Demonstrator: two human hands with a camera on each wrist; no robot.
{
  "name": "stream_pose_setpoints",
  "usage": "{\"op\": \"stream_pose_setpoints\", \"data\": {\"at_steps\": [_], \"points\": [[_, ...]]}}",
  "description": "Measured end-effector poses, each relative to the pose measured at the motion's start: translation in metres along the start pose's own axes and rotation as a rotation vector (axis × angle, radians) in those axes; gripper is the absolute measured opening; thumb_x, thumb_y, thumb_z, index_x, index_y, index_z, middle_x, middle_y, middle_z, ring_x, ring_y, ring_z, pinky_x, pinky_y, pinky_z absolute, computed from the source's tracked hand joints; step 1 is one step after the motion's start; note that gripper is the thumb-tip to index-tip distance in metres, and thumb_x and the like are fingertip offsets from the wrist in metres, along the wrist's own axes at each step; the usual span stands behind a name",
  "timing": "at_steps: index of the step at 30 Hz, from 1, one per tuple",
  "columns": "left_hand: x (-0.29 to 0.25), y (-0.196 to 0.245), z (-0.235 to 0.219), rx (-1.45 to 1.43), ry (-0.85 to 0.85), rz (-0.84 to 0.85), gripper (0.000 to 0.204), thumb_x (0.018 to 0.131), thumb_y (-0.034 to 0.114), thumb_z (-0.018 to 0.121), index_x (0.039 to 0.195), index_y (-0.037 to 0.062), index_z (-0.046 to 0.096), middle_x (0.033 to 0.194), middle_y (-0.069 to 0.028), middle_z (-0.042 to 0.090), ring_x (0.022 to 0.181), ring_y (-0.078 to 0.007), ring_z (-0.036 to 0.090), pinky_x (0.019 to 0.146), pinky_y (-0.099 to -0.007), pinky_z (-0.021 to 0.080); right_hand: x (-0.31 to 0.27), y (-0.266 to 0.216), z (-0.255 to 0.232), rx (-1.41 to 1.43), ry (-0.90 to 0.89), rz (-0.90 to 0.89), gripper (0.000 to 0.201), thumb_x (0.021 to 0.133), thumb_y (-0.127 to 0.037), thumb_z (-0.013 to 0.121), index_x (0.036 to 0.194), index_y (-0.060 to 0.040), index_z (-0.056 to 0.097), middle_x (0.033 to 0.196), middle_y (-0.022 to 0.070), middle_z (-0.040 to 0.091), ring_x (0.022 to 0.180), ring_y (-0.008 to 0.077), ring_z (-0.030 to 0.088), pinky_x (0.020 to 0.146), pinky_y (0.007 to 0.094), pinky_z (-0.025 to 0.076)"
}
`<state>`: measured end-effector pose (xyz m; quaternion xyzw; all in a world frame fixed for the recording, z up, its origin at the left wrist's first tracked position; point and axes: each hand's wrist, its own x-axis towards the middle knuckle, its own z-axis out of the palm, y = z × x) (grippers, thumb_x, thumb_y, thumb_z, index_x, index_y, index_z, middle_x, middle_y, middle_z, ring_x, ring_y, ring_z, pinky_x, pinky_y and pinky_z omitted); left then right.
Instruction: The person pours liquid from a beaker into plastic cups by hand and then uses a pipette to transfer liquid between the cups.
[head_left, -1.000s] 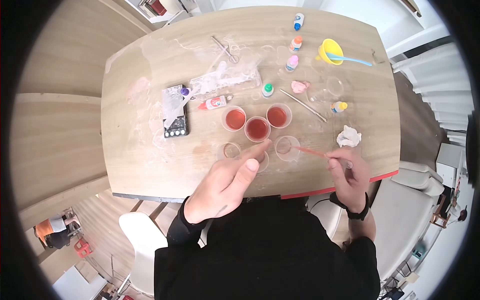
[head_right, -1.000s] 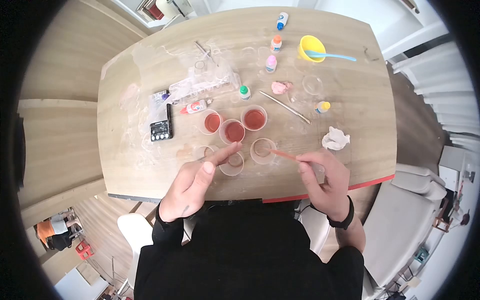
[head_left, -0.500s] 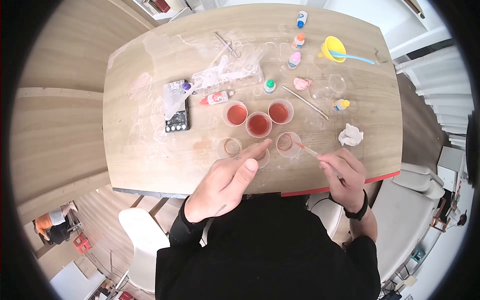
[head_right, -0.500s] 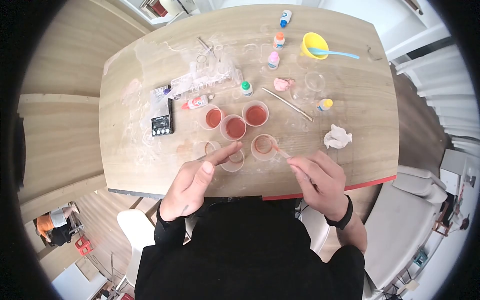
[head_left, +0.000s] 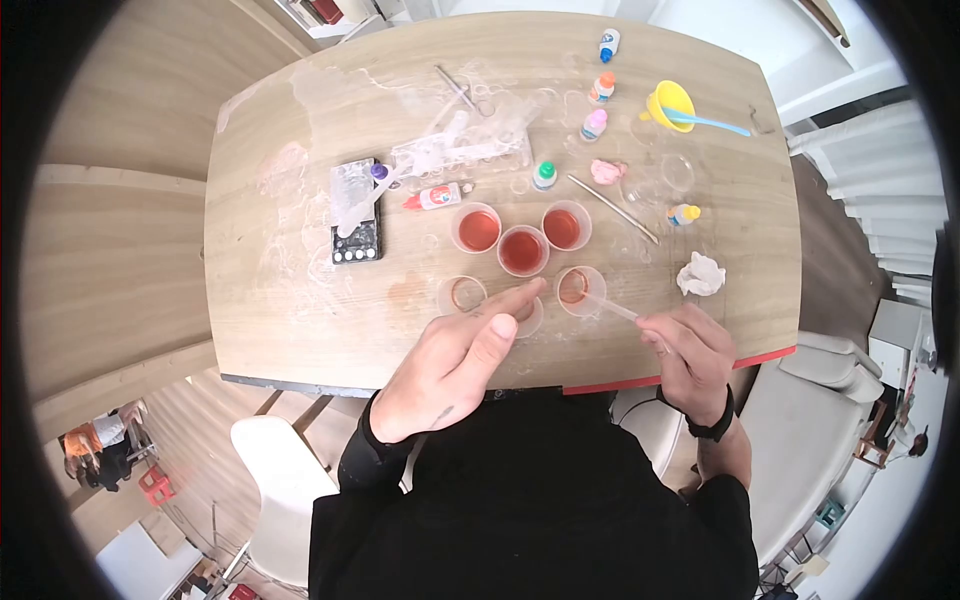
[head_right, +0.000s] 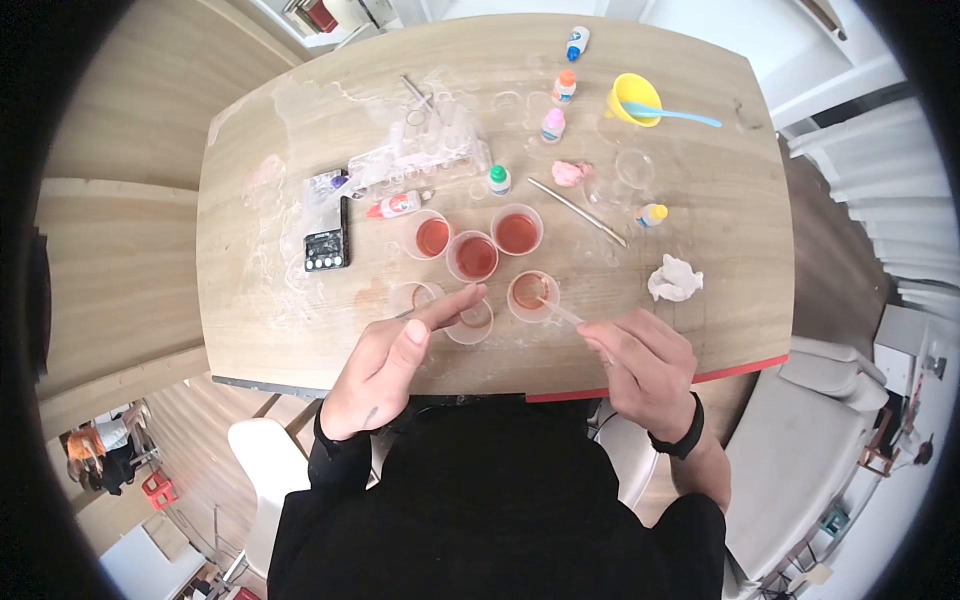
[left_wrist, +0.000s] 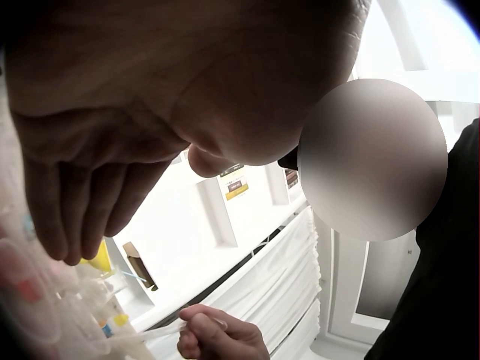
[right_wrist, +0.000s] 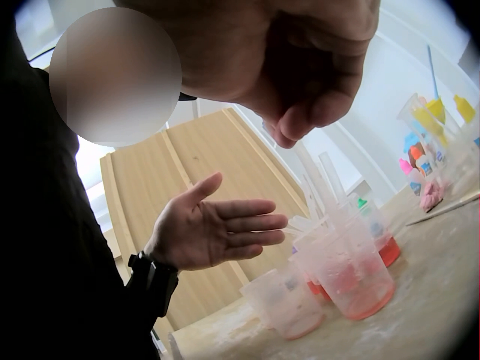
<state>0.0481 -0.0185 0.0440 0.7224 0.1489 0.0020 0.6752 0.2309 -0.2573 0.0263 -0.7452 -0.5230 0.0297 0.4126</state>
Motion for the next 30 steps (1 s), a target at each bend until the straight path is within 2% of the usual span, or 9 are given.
{"op": "stream_pose_setpoints", "data": {"at_steps": [4,6,8,13,16,18,24,25,30], "points": [[0.000,-0.004,-0.002,-0.008,0.020,0.038,0.062,0.115,0.043,0.038,0.150,-0.0061,0.051,0.121,-0.0266,0.072,0.105,-0.0304,0.071,0.098,-0.0337,0.050,-0.001,-0.004,-0.002,0.040,-0.016,0.110,0.027,0.082,0.010,0.072,0.105,-0.0027,0.076,0.080,0.0099,0.068,0.065,0.0218,0.062,0.057,0.0319,0.047],[0.000,-0.002,-0.006,0.026,-0.039,-0.037,0.070,0.116,0.047,0.027,0.149,-0.0094,0.051,0.150,-0.0197,0.059,0.139,-0.0308,0.055,0.120,-0.0378,0.034,-0.002,-0.003,0.000,0.081,0.002,0.145,0.024,0.085,0.009,0.072,0.106,-0.0019,0.075,0.079,0.0093,0.067,0.067,0.0197,0.063,0.059,0.0305,0.047],[0.000,-0.003,-0.009,0.014,-0.027,-0.032,0.070,0.115,0.047,0.027,0.149,-0.0096,0.051,0.149,-0.0203,0.060,0.139,-0.0310,0.056,0.120,-0.0383,0.035,-0.006,0.002,0.005,0.120,0.016,0.177,0.021,0.088,0.008,0.072,0.106,-0.0011,0.075,0.079,0.0087,0.067,0.068,0.0176,0.063,0.060,0.0291,0.047],[0.000,-0.013,-0.015,-0.082,0.001,0.029,0.071,0.115,0.048,0.028,0.149,-0.0099,0.050,0.148,-0.0222,0.060,0.140,-0.0323,0.055,0.119,-0.0407,0.038,-0.013,0.027,0.007,0.662,0.176,0.689,0.016,0.105,-0.011,0.062,0.111,0.0013,0.071,0.082,0.0035,0.065,0.074,0.0119,0.060,0.070,0.0266,0.047],[0.000,-0.021,-0.018,-0.130,0.062,0.090,0.071,0.115,0.049,0.027,0.146,-0.0093,0.055,0.144,-0.0228,0.063,0.135,-0.0318,0.058,0.114,-0.0410,0.043,-0.008,0.037,0.003,0.919,0.326,0.741,0.023,0.109,-0.018,0.058,0.112,0.0015,0.070,0.082,0.0031,0.063,0.074,0.0117,0.057,0.068,0.0271,0.046],[-0.001,-0.019,-0.020,-0.203,0.141,0.122,0.065,0.115,0.046,0.031,0.131,-0.0080,0.065,0.127,-0.0201,0.071,0.118,-0.0267,0.066,0.103,-0.0382,0.049,0.003,0.036,-0.006,0.875,0.364,0.684,0.023,0.109,-0.017,0.058,0.113,0.0022,0.070,0.081,0.0031,0.063,0.074,0.0115,0.056,0.068,0.0269,0.045],[-0.017,-0.029,-0.036,-0.303,0.337,0.170,0.050,0.115,0.034,0.039,0.092,-0.0030,0.062,0.084,-0.0113,0.062,0.074,-0.0174,0.059,0.072,-0.0313,0.048,0.043,0.016,-0.013,0.417,0.353,0.352,0.020,0.109,-0.011,0.058,0.115,0.0043,0.069,0.085,0.0042,0.065,0.074,0.0109,0.058,0.068,0.0263,0.047],[-0.018,-0.032,-0.036,-0.353,0.391,0.217,0.042,0.115,0.027,0.043,0.090,0.0010,0.064,0.083,-0.0042,0.062,0.072,-0.0105,0.057,0.067,-0.0252,0.046,0.049,0.007,-0.008,0.299,0.306,0.329,0.018,0.107,-0.009,0.060,0.115,0.0038,0.070,0.088,0.0049,0.068,0.074,0.0106,0.060,0.068,0.0263,0.049],[-0.028,-0.031,-0.045,-0.411,0.443,0.224,0.042,0.115,0.025,0.043,0.088,0.0001,0.063,0.082,-0.0040,0.060,0.073,-0.0111,0.057,0.068,-0.0263,0.047,0.068,-0.002,0.008,-0.082,0.076,0.177,0.014,0.099,0.000,0.069,0.111,0.0016,0.075,0.086,0.0083,0.071,0.072,0.0123,0.066,0.065,0.0262,0.050]]}}
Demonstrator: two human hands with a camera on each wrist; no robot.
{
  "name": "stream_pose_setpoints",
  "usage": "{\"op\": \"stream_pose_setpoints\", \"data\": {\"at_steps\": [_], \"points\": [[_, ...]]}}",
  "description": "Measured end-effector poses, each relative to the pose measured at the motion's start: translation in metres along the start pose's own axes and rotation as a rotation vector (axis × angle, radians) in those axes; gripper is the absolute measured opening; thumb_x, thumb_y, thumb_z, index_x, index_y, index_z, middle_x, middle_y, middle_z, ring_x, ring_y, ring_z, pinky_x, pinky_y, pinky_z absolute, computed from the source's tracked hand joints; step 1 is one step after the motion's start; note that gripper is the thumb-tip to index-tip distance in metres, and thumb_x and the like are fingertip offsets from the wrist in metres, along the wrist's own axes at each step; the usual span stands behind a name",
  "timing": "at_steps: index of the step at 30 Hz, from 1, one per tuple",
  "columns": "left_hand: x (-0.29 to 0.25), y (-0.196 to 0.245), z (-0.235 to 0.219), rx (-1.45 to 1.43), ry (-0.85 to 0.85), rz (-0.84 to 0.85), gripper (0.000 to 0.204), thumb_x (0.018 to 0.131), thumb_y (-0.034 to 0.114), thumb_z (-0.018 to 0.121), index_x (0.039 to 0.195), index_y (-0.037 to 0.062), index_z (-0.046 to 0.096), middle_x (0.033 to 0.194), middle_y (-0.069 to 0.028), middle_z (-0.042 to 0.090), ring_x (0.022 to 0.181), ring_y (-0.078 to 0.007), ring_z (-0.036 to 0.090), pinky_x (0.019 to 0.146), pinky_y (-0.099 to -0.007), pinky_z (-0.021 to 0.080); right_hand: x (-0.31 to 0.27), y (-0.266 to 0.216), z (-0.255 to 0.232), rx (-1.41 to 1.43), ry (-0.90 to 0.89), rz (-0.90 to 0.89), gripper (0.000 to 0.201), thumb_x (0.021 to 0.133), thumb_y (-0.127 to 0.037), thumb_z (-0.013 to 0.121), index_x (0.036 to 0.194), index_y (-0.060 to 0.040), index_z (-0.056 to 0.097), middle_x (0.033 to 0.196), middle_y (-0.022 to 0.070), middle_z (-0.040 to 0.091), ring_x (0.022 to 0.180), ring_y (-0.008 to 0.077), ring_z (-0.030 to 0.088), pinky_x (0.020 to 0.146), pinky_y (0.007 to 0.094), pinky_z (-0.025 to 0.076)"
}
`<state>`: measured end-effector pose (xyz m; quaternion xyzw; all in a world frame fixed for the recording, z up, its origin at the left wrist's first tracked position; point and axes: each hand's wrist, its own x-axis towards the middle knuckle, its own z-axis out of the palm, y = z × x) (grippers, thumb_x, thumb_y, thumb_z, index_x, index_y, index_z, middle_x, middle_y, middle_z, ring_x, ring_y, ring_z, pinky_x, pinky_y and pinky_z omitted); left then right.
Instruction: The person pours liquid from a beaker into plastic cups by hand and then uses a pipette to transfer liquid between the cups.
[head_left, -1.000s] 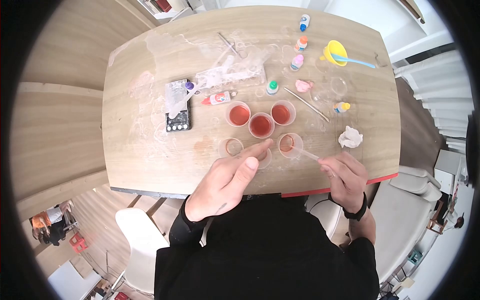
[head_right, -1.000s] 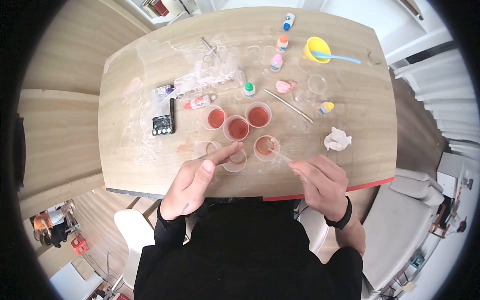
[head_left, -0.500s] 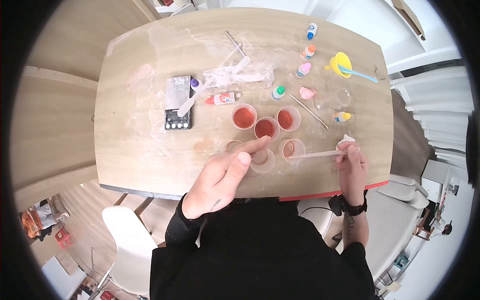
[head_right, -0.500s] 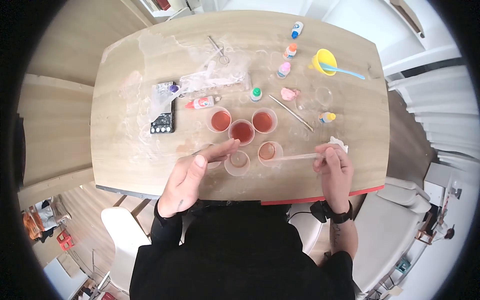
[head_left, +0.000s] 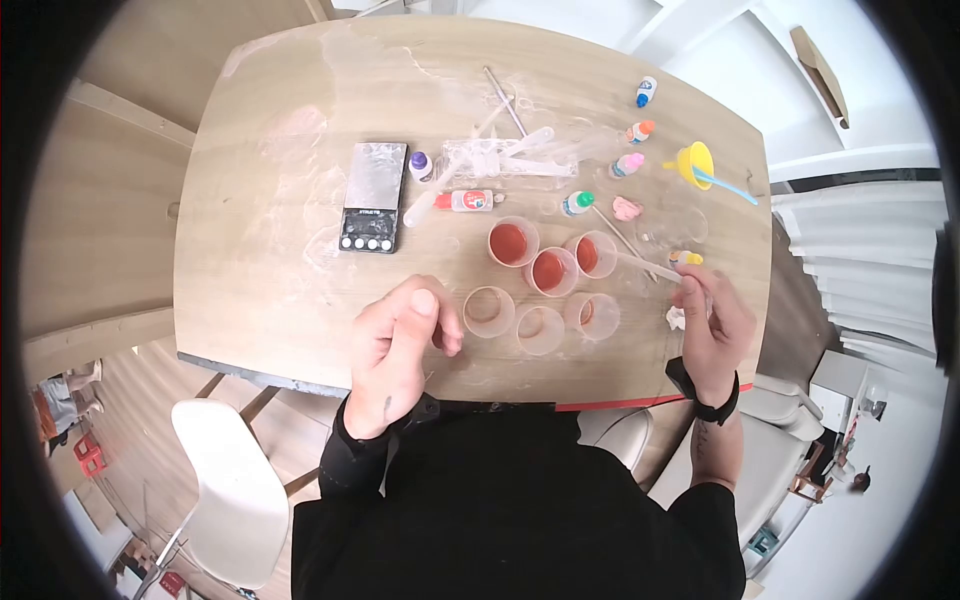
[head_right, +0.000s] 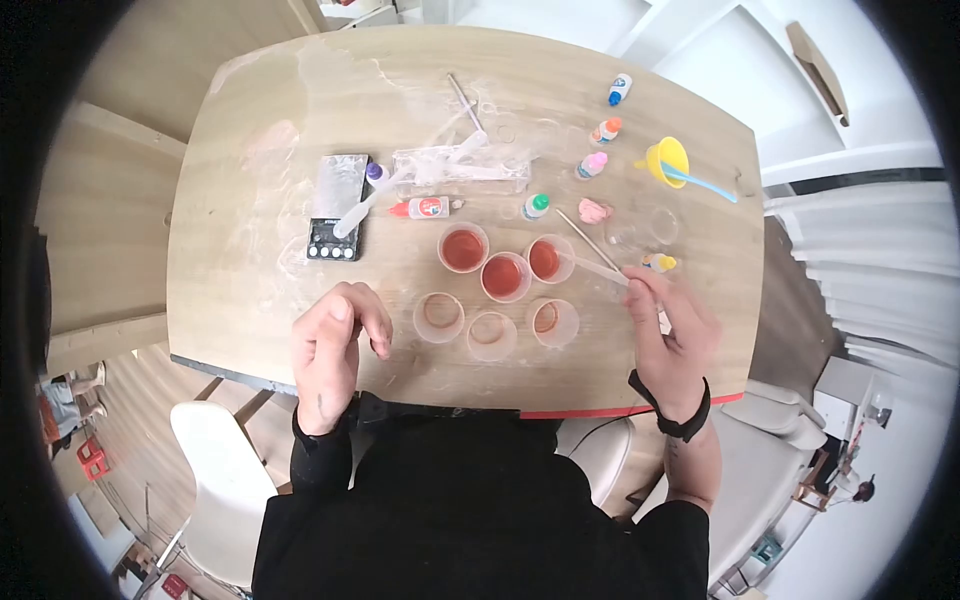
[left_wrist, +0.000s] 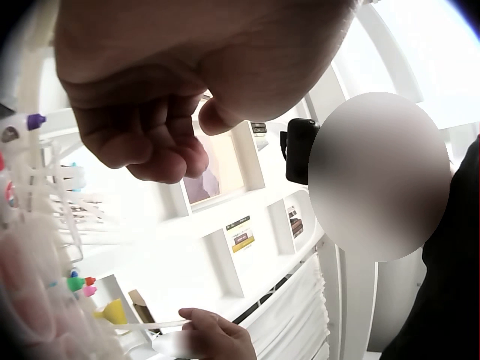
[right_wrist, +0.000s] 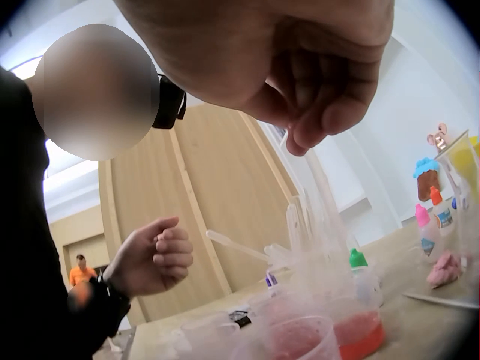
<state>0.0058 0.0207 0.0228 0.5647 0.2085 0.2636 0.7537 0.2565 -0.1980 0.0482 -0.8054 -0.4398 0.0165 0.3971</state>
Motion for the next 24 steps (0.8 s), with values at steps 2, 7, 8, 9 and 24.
{"op": "stream_pose_setpoints", "data": {"at_steps": [2,7,8,9,24], "points": [[-0.002,0.000,-0.003,-0.005,0.014,0.006,0.042,0.115,0.024,0.042,0.088,-0.0002,0.062,0.082,-0.0040,0.060,0.073,-0.0111,0.057,0.068,-0.0265,0.047,0.006,-0.004,0.007,-0.023,-0.010,-0.039,0.014,0.096,0.001,0.070,0.110,0.0007,0.076,0.081,0.0089,0.069,0.071,0.0145,0.067,0.064,0.0269,0.050],[-0.002,-0.001,-0.006,-0.003,0.004,0.009,0.039,0.114,0.021,0.044,0.087,-0.0004,0.062,0.082,-0.0042,0.060,0.073,-0.0111,0.057,0.069,-0.0268,0.047,0.014,-0.001,0.018,-0.117,-0.050,-0.151,0.018,0.094,0.003,0.072,0.111,-0.0003,0.076,0.078,0.0095,0.067,0.070,0.0182,0.068,0.063,0.0287,0.050],[-0.002,-0.001,-0.006,-0.005,0.004,0.010,0.039,0.114,0.021,0.044,0.087,-0.0004,0.062,0.082,-0.0042,0.060,0.073,-0.0111,0.057,0.069,-0.0268,0.047,0.016,0.000,0.020,-0.118,-0.049,-0.152,0.018,0.094,0.003,0.072,0.111,-0.0003,0.076,0.078,0.0095,0.067,0.070,0.0182,0.068,0.063,0.0287,0.050],[-0.002,-0.001,-0.006,-0.003,0.003,0.010,0.039,0.114,0.021,0.044,0.087,-0.0003,0.062,0.082,-0.0042,0.060,0.073,-0.0110,0.057,0.069,-0.0268,0.047,0.017,0.000,0.022,-0.145,-0.059,-0.159,0.019,0.093,0.003,0.071,0.111,-0.0010,0.076,0.079,0.0097,0.067,0.070,0.0186,0.068,0.063,0.0290,0.050],[-0.002,0.000,-0.004,0.025,-0.016,0.011,0.039,0.114,0.021,0.045,0.086,0.0004,0.062,0.081,-0.0041,0.059,0.072,-0.0111,0.056,0.068,-0.0267,0.046,0.023,0.015,0.035,-0.095,-0.134,-0.068,0.016,0.097,-0.005,0.071,0.113,-0.0038,0.076,0.084,0.0112,0.069,0.069,0.0198,0.064,0.064,0.0315,0.049]]}}
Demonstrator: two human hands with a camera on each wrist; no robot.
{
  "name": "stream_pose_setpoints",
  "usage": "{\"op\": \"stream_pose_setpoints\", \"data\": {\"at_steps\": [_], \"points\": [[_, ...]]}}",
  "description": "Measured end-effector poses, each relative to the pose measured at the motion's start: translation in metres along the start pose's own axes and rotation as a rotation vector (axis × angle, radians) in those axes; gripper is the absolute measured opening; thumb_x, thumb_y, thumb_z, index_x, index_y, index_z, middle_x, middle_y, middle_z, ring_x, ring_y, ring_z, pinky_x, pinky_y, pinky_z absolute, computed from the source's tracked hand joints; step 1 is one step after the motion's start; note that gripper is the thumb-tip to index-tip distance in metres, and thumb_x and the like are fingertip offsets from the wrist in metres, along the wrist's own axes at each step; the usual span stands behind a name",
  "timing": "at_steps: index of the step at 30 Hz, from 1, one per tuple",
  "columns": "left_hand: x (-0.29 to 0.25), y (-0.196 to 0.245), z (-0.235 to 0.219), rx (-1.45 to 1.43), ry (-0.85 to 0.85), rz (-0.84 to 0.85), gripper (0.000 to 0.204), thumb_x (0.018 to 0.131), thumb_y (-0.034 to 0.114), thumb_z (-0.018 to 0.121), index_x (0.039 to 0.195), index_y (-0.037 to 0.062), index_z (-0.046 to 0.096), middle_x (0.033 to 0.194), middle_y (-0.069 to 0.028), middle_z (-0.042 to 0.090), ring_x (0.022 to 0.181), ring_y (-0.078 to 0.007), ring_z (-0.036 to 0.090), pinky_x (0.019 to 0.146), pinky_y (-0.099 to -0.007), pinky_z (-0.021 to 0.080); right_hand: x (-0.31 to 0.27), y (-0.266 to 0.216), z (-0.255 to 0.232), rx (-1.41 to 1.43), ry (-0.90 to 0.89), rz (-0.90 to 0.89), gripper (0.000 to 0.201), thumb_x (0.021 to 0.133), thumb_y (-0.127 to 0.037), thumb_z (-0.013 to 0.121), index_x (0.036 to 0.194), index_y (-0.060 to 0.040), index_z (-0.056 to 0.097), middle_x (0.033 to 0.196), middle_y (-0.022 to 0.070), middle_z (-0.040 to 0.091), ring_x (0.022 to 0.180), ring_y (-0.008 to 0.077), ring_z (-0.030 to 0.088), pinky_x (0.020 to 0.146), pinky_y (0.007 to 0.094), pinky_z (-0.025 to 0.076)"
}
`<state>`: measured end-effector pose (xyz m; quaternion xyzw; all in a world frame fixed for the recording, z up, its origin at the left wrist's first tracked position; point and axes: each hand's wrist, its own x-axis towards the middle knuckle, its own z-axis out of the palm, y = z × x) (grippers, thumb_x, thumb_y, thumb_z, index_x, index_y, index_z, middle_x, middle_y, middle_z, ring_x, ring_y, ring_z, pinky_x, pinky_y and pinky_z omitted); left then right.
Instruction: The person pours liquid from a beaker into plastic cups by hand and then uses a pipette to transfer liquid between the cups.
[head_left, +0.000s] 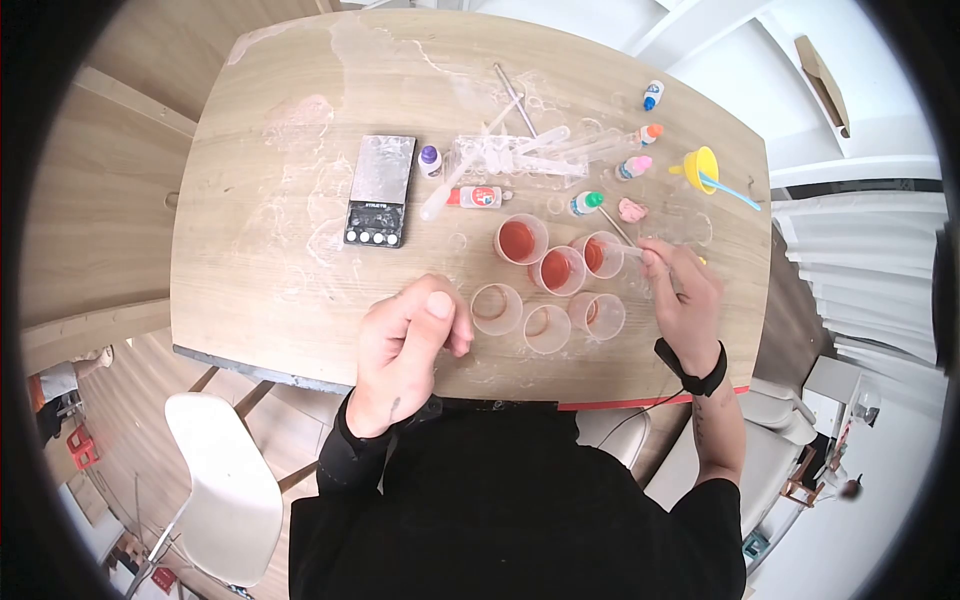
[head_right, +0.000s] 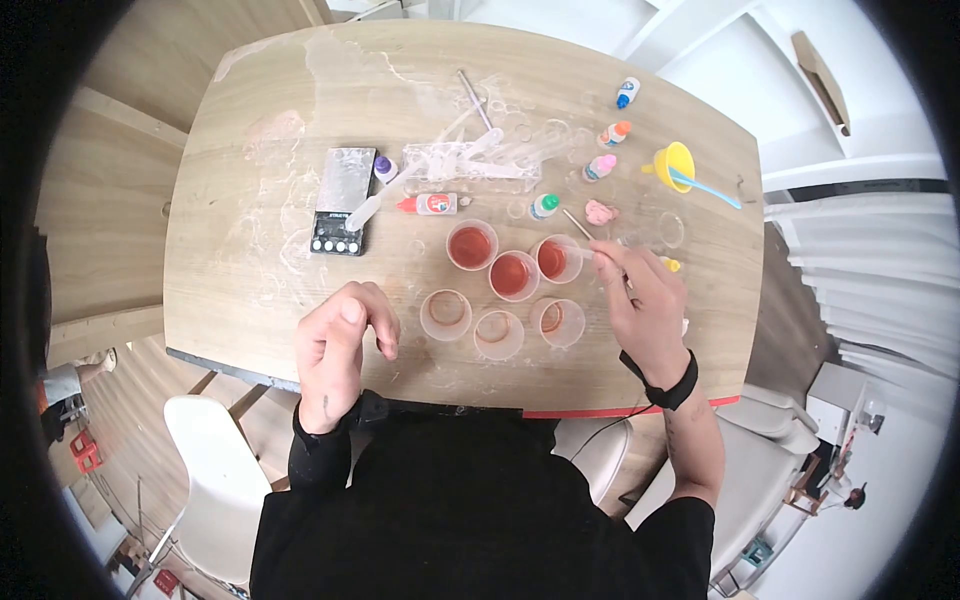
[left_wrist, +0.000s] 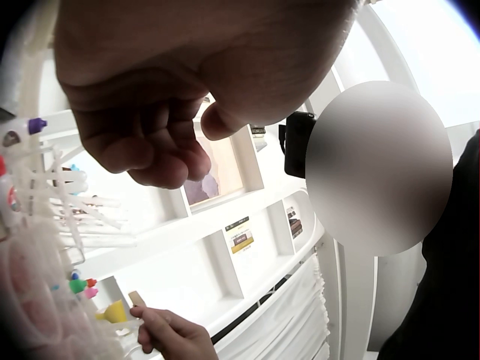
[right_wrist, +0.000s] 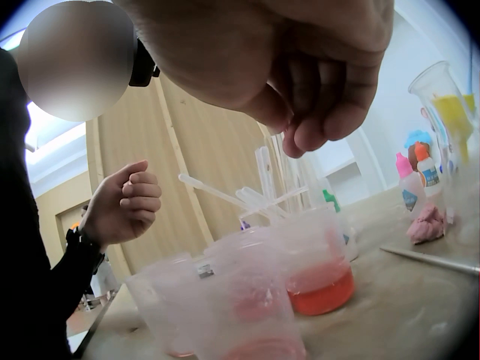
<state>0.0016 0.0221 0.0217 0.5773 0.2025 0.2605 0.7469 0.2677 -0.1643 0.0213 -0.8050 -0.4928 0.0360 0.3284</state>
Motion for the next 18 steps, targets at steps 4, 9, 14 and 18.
{"op": "stream_pose_setpoints", "data": {"at_steps": [4,9,14,18], "points": [[0.0007,0.0005,0.0018,0.004,-0.009,0.001,0.039,0.114,0.021,0.045,0.086,0.0001,0.062,0.081,-0.0042,0.059,0.072,-0.0112,0.056,0.069,-0.0268,0.046,-0.0023,0.0003,-0.0007,0.116,-0.020,0.129,0.014,0.100,-0.008,0.071,0.112,-0.0037,0.076,0.083,0.0085,0.069,0.069,0.0151,0.061,0.064,0.0292,0.048],[0.0000,0.0009,0.0021,0.013,-0.015,-0.006,0.038,0.114,0.021,0.045,0.086,-0.0002,0.062,0.080,-0.0043,0.060,0.073,-0.0112,0.056,0.069,-0.0268,0.047,-0.0032,0.0022,0.0013,0.189,-0.006,0.167,0.014,0.101,-0.008,0.069,0.112,-0.0032,0.075,0.083,0.0063,0.069,0.071,0.0115,0.059,0.065,0.0275,0.047],[-0.0004,0.0004,0.0019,0.022,-0.021,0.006,0.038,0.114,0.020,0.045,0.086,-0.0002,0.062,0.080,-0.0043,0.060,0.072,-0.0114,0.056,0.069,-0.0269,0.046,-0.0024,0.0027,0.0016,0.214,0.003,0.185,0.014,0.100,-0.005,0.067,0.111,-0.0022,0.074,0.084,0.0055,0.070,0.072,0.0101,0.059,0.066,0.0267,0.048],[-0.0008,0.0005,0.0022,0.024,-0.021,0.005,0.038,0.114,0.021,0.046,0.086,-0.0001,0.062,0.080,-0.0041,0.059,0.072,-0.0114,0.056,0.069,-0.0270,0.046,-0.0012,0.0005,0.0004,0.168,-0.005,0.161,0.017,0.098,-0.002,0.066,0.114,-0.0024,0.073,0.086,0.0061,0.070,0.074,0.0105,0.062,0.067,0.0265,0.049]]}}
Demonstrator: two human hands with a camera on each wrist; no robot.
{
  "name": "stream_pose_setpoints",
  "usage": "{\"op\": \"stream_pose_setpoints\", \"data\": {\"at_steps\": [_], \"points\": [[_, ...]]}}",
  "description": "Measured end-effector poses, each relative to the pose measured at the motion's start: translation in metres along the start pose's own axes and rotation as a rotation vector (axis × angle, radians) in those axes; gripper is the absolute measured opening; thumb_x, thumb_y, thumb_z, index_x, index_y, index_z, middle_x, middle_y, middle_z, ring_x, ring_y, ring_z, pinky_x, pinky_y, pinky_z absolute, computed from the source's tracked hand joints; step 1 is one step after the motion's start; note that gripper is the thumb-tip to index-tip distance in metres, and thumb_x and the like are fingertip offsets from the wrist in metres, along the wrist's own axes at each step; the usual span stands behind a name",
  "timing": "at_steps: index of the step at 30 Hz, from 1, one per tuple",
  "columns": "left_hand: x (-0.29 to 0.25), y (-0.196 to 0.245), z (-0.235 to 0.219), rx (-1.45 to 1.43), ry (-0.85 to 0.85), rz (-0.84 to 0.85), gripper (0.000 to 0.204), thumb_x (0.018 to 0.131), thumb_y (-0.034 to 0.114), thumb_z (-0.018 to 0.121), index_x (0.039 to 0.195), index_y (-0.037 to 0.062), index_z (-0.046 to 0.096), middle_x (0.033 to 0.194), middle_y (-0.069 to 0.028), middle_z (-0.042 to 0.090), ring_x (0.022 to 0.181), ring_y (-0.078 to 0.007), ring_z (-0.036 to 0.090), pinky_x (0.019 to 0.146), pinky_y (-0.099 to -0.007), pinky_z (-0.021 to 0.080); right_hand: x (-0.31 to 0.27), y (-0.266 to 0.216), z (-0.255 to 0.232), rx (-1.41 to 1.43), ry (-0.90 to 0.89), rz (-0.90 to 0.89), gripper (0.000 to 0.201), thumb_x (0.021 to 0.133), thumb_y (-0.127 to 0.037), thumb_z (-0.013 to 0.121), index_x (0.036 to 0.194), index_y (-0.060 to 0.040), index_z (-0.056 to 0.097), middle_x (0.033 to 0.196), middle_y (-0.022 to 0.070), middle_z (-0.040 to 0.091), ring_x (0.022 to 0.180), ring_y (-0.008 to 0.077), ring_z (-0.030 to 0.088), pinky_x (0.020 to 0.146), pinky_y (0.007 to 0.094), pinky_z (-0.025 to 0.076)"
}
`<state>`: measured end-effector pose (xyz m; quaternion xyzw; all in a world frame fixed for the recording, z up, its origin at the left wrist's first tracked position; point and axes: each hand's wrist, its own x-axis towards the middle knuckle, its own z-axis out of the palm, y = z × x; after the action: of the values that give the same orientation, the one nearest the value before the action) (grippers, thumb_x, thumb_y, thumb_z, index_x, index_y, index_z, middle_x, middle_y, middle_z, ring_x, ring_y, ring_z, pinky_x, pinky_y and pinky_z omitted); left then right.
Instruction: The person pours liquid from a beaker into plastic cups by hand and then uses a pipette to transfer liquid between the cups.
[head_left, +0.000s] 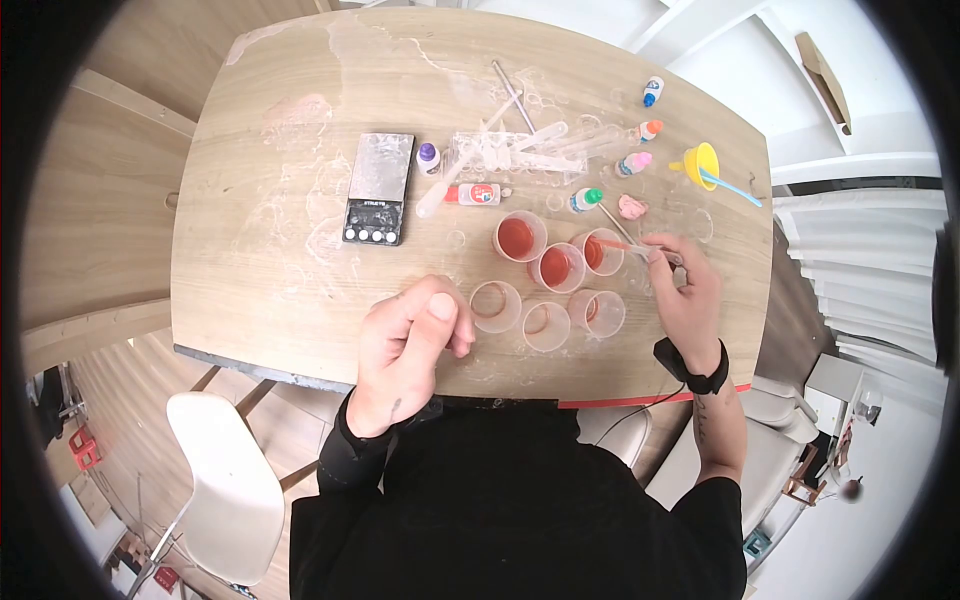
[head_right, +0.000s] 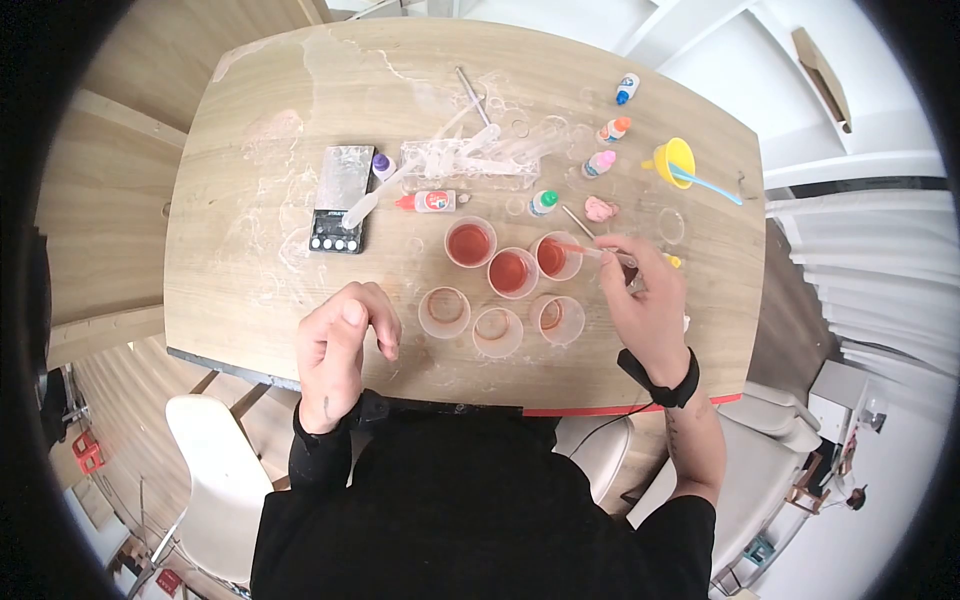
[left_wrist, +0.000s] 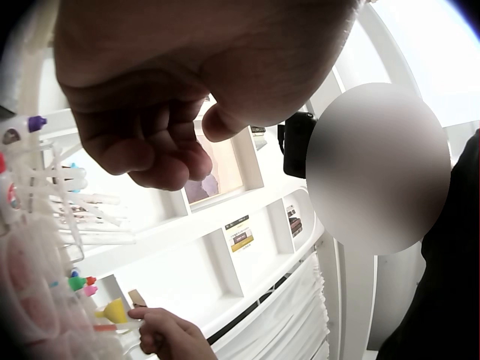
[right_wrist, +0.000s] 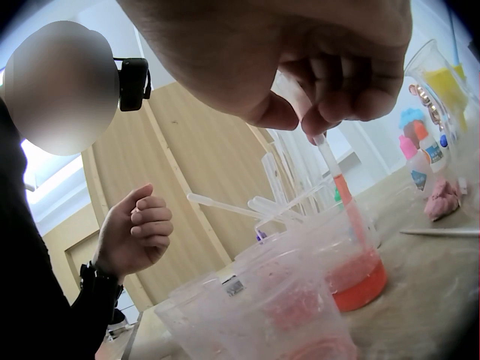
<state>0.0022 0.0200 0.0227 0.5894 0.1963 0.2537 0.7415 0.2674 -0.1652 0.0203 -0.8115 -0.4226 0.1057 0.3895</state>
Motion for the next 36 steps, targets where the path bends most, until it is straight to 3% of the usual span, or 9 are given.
{"op": "stream_pose_setpoints", "data": {"at_steps": [20,23,26,29,32,34,35,36], "points": [[-0.002,0.000,0.003,0.019,-0.011,-0.005,0.038,0.114,0.022,0.047,0.085,0.0000,0.061,0.079,-0.0041,0.060,0.072,-0.0113,0.056,0.069,-0.0264,0.046,-0.002,0.003,-0.003,0.004,-0.045,-0.038,0.019,0.093,0.002,0.063,0.111,-0.0013,0.070,0.086,0.0082,0.065,0.074,0.0129,0.062,0.067,0.0272,0.049],[-0.002,0.001,0.006,0.028,-0.018,-0.011,0.038,0.114,0.022,0.047,0.086,0.0000,0.061,0.080,-0.0041,0.060,0.072,-0.0111,0.056,0.069,-0.0265,0.046,-0.003,0.003,-0.002,0.051,-0.055,0.009,0.016,0.098,-0.002,0.065,0.113,-0.0014,0.070,0.088,0.0055,0.067,0.077,0.0105,0.062,0.070,0.0266,0.050],[-0.001,0.003,0.013,0.097,-0.025,-0.046,0.048,0.115,0.032,0.043,0.084,-0.0003,0.060,0.080,-0.0087,0.060,0.070,-0.0147,0.056,0.068,-0.0285,0.045,-0.007,0.010,0.000,0.264,-0.092,0.165,0.014,0.103,-0.008,0.066,0.115,-0.0017,0.070,0.089,0.0021,0.068,0.081,0.0089,0.063,0.073,0.0254,0.050],[0.001,0.001,0.018,0.096,-0.038,-0.066,0.047,0.115,0.032,0.043,0.085,-0.0003,0.060,0.081,-0.0078,0.059,0.071,-0.0146,0.057,0.069,-0.0287,0.046,-0.012,0.020,-0.002,0.392,-0.018,0.224,0.017,0.107,-0.013,0.062,0.117,-0.0016,0.070,0.089,0.0003,0.067,0.082,0.0082,0.062,0.075,0.0248,0.049],[0.004,-0.002,0.023,0.102,-0.090,-0.120,0.047,0.115,0.033,0.042,0.092,-0.0017,0.064,0.087,-0.0095,0.065,0.078,-0.0164,0.063,0.075,-0.0303,0.050,-0.015,0.027,-0.020,0.478,0.061,0.236,0.022,0.111,-0.019,0.057,0.115,-0.0012,0.070,0.086,0.0010,0.065,0.078,0.0077,0.059,0.072,0.0246,0.047],[0.007,-0.003,0.032,0.000,-0.134,-0.161,0.041,0.116,0.027,0.042,0.111,-0.0046,0.068,0.109,-0.0110,0.072,0.100,-0.0159,0.065,0.091,-0.0308,0.051,-0.021,0.039,-0.030,0.740,0.182,0.337,0.029,0.112,-0.025,0.053,0.111,-0.0013,0.069,0.083,0.0012,0.063,0.073,0.0078,0.055,0.069,0.0245,0.044],[0.009,-0.002,0.037,0.006,-0.141,-0.165,0.041,0.116,0.027,0.042,0.111,-0.0046,0.068,0.109,-0.0110,0.072,0.100,-0.0159,0.065,0.091,-0.0308,0.051,-0.025,0.039,-0.033,0.832,0.240,0.393,0.031,0.113,-0.027,0.051,0.107,-0.0015,0.069,0.080,0.0015,0.061,0.070,0.0087,0.053,0.068,0.0243,0.042],[0.011,0.001,0.044,-0.031,-0.170,-0.203,0.045,0.116,0.029,0.041,0.118,-0.0066,0.068,0.121,-0.0145,0.070,0.110,-0.0185,0.063,0.099,-0.0335,0.049,-0.030,0.039,-0.037,0.837,0.248,0.397,0.031,0.113,-0.027,0.051,0.107,-0.0015,0.069,0.080,0.0015,0.061,0.070,0.0087,0.053,0.068,0.0243,0.042]]}}
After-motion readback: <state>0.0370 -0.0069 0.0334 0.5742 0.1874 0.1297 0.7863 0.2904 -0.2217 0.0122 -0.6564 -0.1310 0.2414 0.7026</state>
